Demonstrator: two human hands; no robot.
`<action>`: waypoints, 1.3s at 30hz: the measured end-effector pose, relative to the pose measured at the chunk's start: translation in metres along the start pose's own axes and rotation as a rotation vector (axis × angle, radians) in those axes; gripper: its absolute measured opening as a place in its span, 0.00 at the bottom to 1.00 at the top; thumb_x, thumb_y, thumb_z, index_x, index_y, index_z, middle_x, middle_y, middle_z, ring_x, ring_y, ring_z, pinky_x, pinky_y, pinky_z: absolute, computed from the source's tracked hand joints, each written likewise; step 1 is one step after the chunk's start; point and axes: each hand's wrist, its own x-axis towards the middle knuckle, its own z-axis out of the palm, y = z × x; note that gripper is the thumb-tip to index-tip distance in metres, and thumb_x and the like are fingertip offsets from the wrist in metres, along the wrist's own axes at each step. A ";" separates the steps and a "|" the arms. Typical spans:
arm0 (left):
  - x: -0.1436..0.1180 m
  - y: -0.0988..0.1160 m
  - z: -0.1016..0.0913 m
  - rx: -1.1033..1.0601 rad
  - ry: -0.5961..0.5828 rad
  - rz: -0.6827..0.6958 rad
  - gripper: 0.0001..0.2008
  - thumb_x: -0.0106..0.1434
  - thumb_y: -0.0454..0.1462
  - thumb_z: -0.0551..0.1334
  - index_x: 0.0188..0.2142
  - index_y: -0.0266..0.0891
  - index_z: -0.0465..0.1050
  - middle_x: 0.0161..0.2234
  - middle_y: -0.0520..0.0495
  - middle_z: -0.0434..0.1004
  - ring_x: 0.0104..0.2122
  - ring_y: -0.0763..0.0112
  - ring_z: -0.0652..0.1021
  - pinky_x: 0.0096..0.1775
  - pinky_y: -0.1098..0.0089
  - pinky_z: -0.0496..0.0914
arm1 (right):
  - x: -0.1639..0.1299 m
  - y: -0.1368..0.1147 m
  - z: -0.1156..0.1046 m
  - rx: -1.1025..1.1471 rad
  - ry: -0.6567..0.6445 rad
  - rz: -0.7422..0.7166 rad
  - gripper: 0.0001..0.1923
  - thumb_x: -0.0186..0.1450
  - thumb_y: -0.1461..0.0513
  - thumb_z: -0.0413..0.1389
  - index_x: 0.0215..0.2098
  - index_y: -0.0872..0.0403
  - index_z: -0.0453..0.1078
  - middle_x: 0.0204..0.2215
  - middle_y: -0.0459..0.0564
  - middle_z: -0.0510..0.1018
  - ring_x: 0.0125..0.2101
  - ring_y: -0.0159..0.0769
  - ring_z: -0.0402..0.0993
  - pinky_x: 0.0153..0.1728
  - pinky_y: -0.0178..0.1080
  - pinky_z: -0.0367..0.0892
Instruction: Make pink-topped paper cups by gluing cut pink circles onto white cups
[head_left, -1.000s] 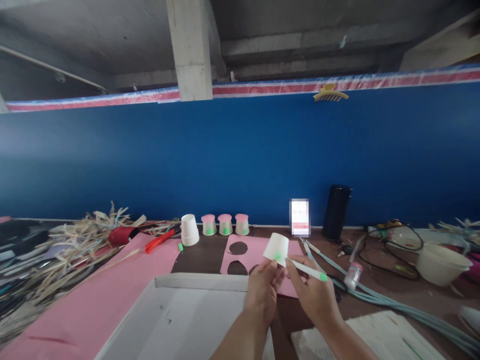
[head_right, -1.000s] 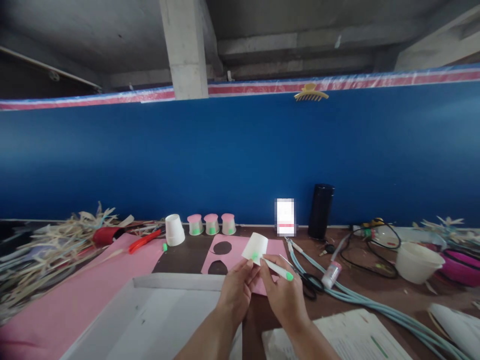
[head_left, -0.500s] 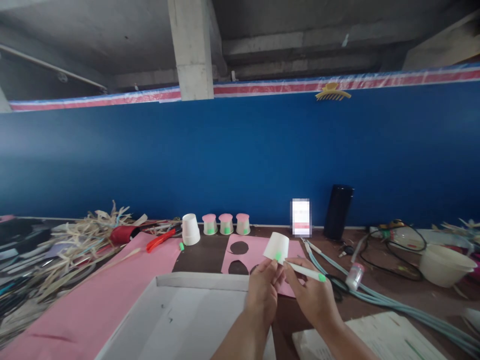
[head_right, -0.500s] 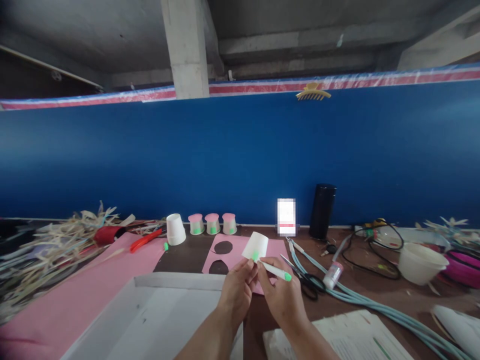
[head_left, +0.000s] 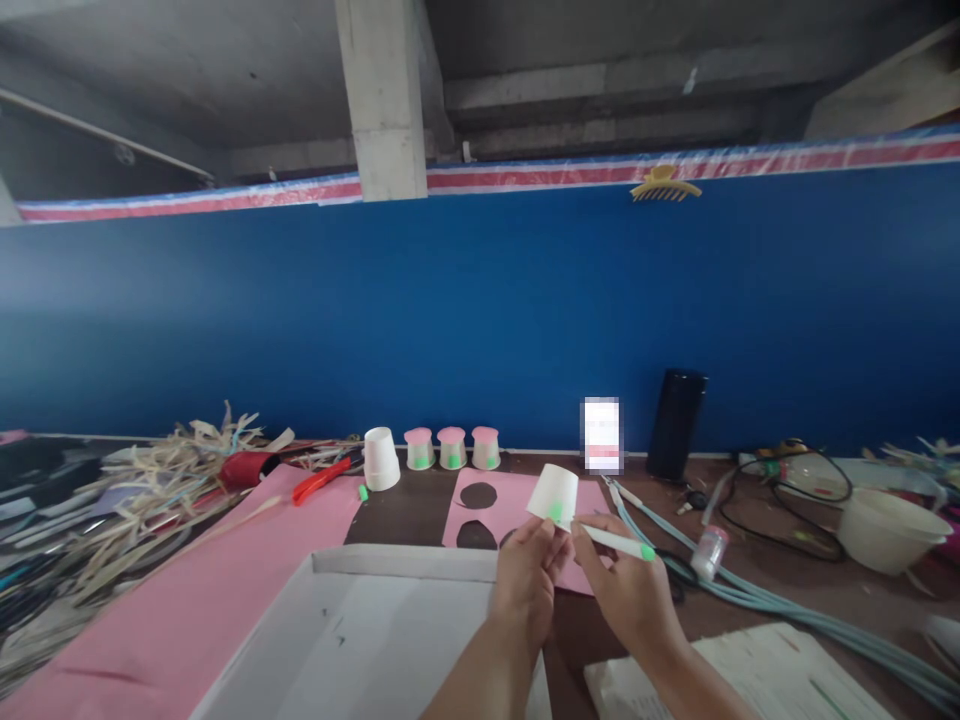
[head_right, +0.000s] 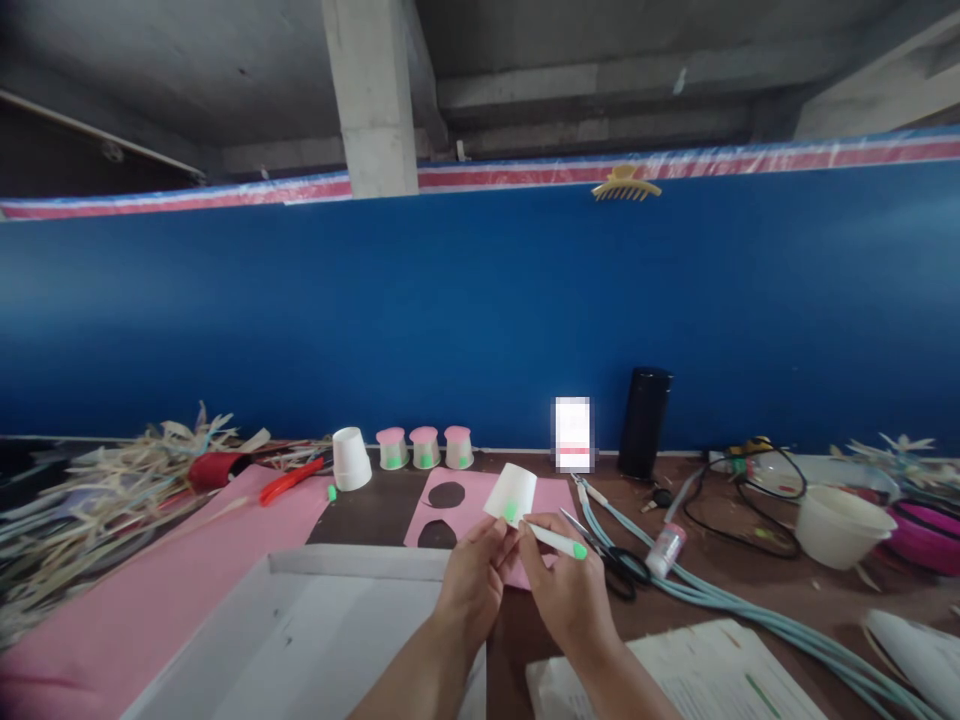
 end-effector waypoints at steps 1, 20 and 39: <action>0.000 0.000 0.000 0.000 -0.002 -0.003 0.09 0.50 0.32 0.69 0.32 0.31 0.76 0.34 0.42 0.78 0.35 0.68 0.78 0.48 0.67 0.69 | 0.001 0.001 0.000 -0.001 0.017 0.003 0.12 0.63 0.54 0.52 0.35 0.54 0.71 0.31 0.51 0.79 0.29 0.37 0.76 0.30 0.34 0.70; 0.002 -0.001 -0.002 -0.049 0.039 -0.010 0.07 0.51 0.31 0.68 0.30 0.33 0.74 0.32 0.44 0.78 0.33 0.70 0.78 0.46 0.67 0.71 | 0.000 0.003 0.000 0.010 0.003 0.036 0.11 0.62 0.54 0.53 0.35 0.53 0.71 0.31 0.49 0.79 0.29 0.35 0.75 0.30 0.33 0.69; -0.001 -0.002 -0.001 -0.087 0.000 -0.044 0.06 0.51 0.31 0.68 0.29 0.33 0.73 0.32 0.44 0.78 0.33 0.68 0.79 0.46 0.66 0.71 | 0.002 0.006 -0.003 -0.025 0.055 0.009 0.13 0.63 0.54 0.52 0.37 0.54 0.72 0.35 0.53 0.79 0.31 0.37 0.76 0.33 0.35 0.71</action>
